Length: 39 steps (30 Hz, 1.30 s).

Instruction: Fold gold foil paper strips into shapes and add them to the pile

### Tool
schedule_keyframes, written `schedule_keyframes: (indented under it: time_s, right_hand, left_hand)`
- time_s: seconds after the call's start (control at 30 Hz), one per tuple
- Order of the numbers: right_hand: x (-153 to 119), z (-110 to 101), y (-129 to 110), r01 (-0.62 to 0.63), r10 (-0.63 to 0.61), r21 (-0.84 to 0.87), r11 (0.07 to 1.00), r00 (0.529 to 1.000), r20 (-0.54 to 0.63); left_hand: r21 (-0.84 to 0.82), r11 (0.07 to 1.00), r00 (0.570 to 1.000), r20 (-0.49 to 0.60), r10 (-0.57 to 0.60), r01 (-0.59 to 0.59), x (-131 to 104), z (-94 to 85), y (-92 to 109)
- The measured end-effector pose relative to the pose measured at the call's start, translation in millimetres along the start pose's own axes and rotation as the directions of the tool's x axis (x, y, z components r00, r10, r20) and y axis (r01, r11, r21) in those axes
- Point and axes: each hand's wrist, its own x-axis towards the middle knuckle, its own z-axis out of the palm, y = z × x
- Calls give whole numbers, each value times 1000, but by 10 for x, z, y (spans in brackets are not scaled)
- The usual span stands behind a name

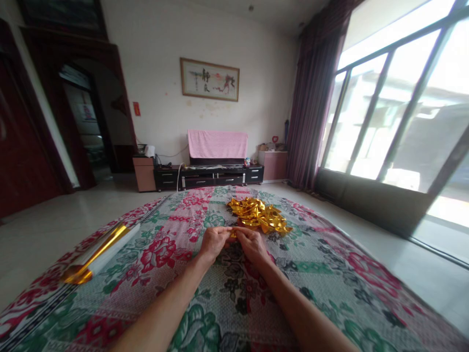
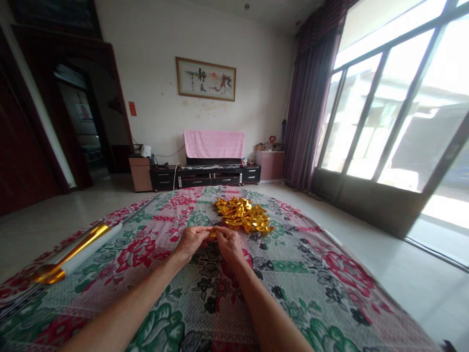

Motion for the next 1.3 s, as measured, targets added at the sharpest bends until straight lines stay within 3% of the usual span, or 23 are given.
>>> schedule_keyframes:
  time_s: [1.3]
  right_hand:
    - [6, -1, 71, 40, -40, 12, 999, 999, 17]
  left_hand:
    - [-112, 992, 998, 9, -58, 58, -54, 9, 66]
